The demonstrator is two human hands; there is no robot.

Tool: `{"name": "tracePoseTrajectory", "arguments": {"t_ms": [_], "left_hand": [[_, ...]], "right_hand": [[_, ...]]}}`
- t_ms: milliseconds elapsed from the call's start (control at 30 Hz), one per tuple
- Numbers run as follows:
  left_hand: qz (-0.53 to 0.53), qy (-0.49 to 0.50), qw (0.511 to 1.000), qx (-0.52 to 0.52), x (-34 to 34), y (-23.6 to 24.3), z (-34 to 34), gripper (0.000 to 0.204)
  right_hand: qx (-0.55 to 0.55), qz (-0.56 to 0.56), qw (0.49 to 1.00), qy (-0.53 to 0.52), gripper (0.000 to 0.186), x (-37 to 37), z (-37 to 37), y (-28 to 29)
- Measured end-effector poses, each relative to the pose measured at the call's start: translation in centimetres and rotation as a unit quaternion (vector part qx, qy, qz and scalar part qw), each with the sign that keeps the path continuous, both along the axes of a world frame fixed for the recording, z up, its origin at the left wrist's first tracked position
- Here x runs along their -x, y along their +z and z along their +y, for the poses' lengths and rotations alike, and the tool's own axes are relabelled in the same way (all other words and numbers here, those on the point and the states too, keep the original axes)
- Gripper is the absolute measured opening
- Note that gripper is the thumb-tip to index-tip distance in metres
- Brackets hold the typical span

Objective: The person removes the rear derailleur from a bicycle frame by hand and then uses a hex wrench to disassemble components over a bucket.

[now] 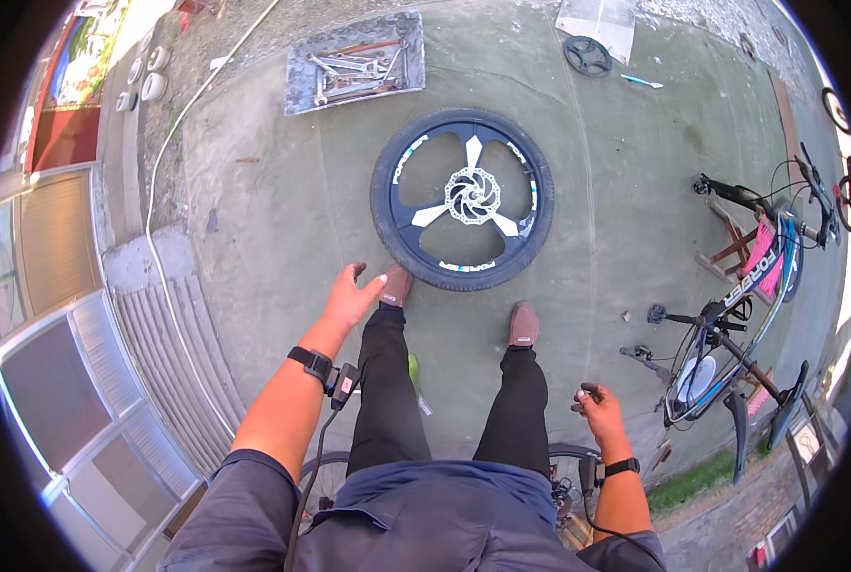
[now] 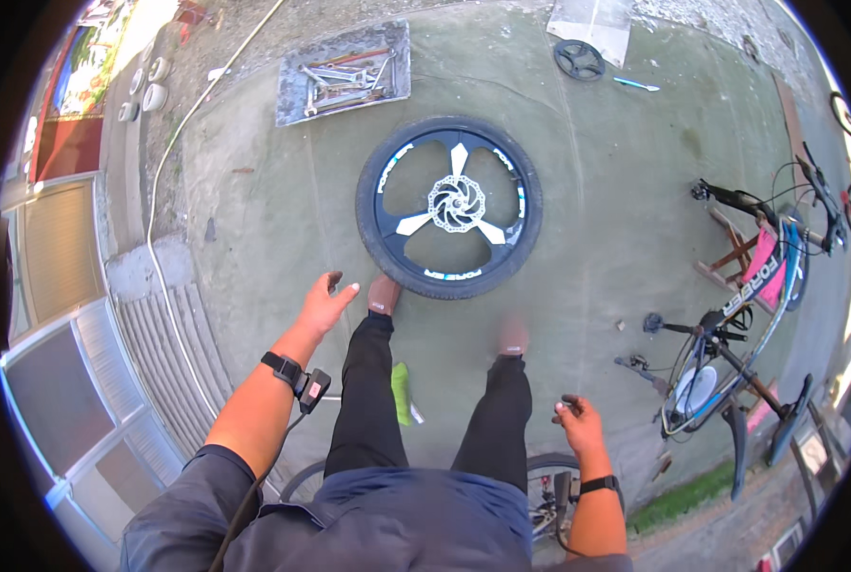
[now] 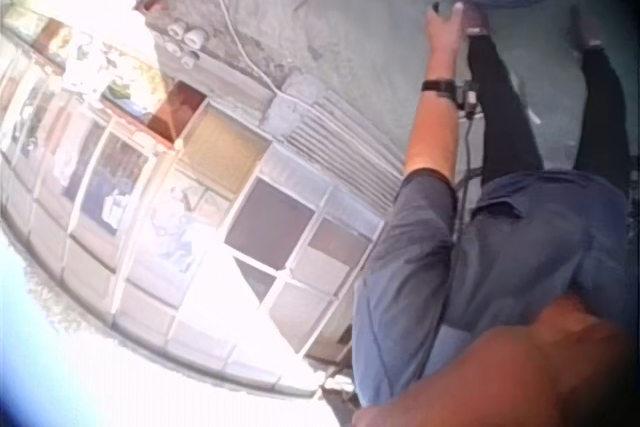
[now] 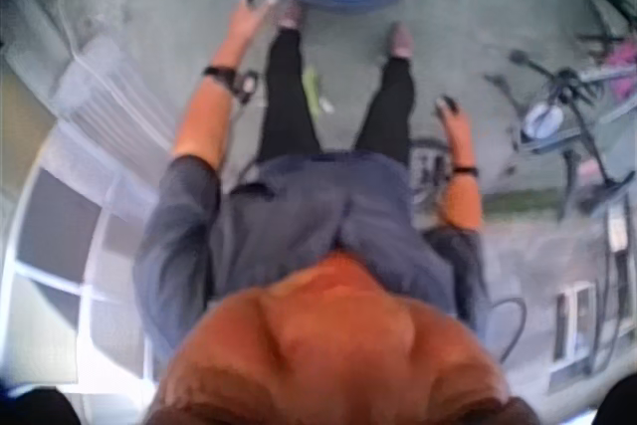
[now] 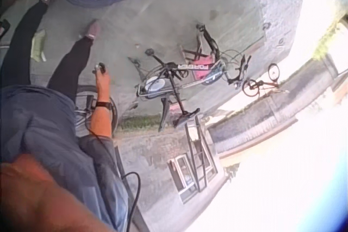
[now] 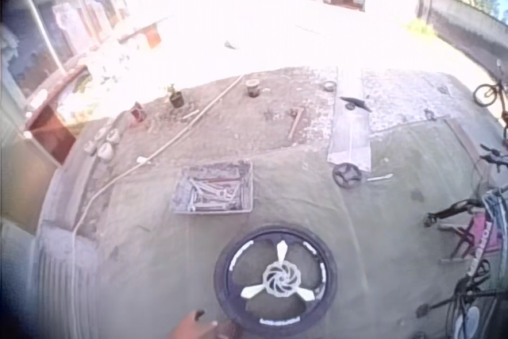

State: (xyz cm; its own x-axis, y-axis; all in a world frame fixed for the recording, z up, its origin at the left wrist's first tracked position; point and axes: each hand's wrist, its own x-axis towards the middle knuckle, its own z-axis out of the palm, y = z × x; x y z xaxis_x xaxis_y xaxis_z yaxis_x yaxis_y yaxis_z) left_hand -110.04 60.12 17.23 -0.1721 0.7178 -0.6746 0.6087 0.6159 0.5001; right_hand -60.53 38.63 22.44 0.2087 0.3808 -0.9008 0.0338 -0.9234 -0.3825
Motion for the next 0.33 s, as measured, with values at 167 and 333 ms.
{"name": "tracePoseTrajectory", "arguments": {"t_ms": [167, 333], "left_hand": [[-0.019, 0.005, 1.000, 0.008, 4.1, -11.8, 8.4, 0.091], [-0.111, 0.097, 0.988, 0.036, 4.9, -21.1, 13.6, 0.109]], "right_hand": [[0.050, -0.039, 0.996, -0.063, 0.038, 5.7, -1.5, -5.5], [0.077, -0.040, 0.989, -0.123, 0.037, 10.3, -5.4, -12.7]]}}
